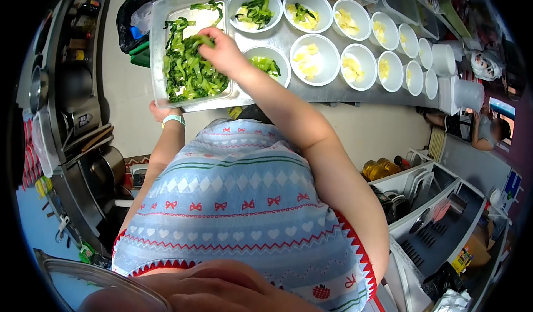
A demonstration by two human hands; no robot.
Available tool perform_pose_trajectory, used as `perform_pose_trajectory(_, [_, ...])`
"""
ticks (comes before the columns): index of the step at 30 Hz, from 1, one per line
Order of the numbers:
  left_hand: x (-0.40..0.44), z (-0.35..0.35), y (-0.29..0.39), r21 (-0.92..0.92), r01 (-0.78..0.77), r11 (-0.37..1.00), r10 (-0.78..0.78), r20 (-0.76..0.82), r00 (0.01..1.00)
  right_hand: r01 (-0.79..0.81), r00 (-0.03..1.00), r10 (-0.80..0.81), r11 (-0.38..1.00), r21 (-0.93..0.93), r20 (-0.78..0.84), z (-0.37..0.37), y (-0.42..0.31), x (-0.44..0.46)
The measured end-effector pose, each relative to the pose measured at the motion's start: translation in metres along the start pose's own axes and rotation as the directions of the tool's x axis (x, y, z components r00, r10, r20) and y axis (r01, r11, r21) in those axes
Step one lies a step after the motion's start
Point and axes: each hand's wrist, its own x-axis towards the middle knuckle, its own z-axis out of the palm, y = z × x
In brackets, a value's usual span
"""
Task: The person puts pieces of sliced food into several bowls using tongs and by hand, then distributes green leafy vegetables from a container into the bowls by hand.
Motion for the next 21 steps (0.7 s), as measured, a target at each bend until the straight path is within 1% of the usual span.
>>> perform_pose_trajectory(1, [0.001,-0.002,0.0,-0.003,0.005,1.0,-0.005,-0.001,1.0,-0.019,1.0,0.019,1.0,0.018,-0.01,-0.013,-0.017,-0.001])
perform_pose_trajectory(3, [0.002,-0.008,0.003,-0.009,-0.025,1.0,0.025,-0.006,1.0,0.088,0.994,-0.074,0.975,0.206,-0.075,-0.041,-0.039,-0.004])
perform_pose_trajectory(5, [0.009,-0.01,-0.001,-0.008,-0.035,0.999,0.035,-0.012,0.999,0.087,0.985,-0.04,0.958,0.275,-0.17,-0.074,-0.07,-0.012])
perform_pose_trajectory(7, [0.018,-0.008,-0.01,-0.086,-0.1,0.991,0.096,-0.05,0.994,0.17,0.957,-0.133,0.978,0.123,-0.26,-0.117,-0.076,-0.013])
perform_pose_trajectory(9, [0.027,-0.004,-0.017,-0.116,-0.086,0.99,0.079,-0.061,0.995,0.255,0.915,-0.247,0.967,-0.017,-0.318,-0.154,-0.077,-0.012])
perform_pose_trajectory(10, [0.035,-0.005,-0.024,-0.095,-0.084,0.992,0.079,-0.056,0.995,0.251,0.917,-0.243,0.968,-0.018,-0.315,-0.167,-0.072,-0.01])
perform_pose_trajectory(11, [0.039,-0.007,-0.027,-0.074,-0.082,0.994,0.078,-0.052,0.996,0.227,0.901,-0.267,0.962,-0.153,-0.341,-0.178,-0.063,-0.007])
perform_pose_trajectory(12, [0.041,-0.009,-0.029,-0.126,-0.105,0.986,0.099,-0.055,0.994,0.196,0.884,-0.295,0.938,-0.284,-0.362,-0.189,-0.053,-0.001])
perform_pose_trajectory(13, [0.041,-0.012,-0.027,-0.124,-0.1,0.987,0.094,-0.055,0.994,0.193,0.887,-0.291,0.939,-0.285,-0.359,-0.197,-0.045,0.005])
perform_pose_trajectory(14, [0.04,-0.016,-0.022,-0.141,-0.114,0.983,0.105,-0.07,0.992,-0.016,0.935,-0.184,0.833,-0.553,-0.304,-0.205,-0.036,0.012])
perform_pose_trajectory(15, [0.039,-0.019,-0.021,-0.158,-0.128,0.979,0.115,-0.086,0.99,-0.191,0.957,-0.058,0.61,-0.769,-0.283,-0.212,-0.027,0.02])
perform_pose_trajectory(16, [0.04,-0.02,-0.023,-0.155,-0.123,0.98,0.11,-0.086,0.99,-0.203,0.961,-0.041,0.571,-0.796,-0.274,-0.223,-0.005,0.031])
perform_pose_trajectory(17, [0.044,-0.02,-0.028,-0.127,-0.099,0.987,0.088,-0.083,0.993,-0.203,0.962,-0.037,0.569,-0.797,-0.271,-0.226,-0.002,0.034])
perform_pose_trajectory(19, [0.049,-0.02,-0.031,-0.075,-0.057,0.996,0.052,-0.074,0.996,-0.265,0.941,-0.013,0.591,-0.762,-0.337,-0.233,0.006,0.038])
perform_pose_trajectory(20, [0.049,-0.019,-0.03,-0.075,-0.056,0.996,0.051,-0.072,0.996,-0.202,0.936,-0.093,0.645,-0.737,-0.338,-0.238,0.011,0.04])
perform_pose_trajectory(21, [0.049,-0.019,-0.029,-0.076,-0.048,0.996,0.043,-0.07,0.997,-0.204,0.936,-0.092,0.643,-0.738,-0.339,-0.245,0.015,0.04])
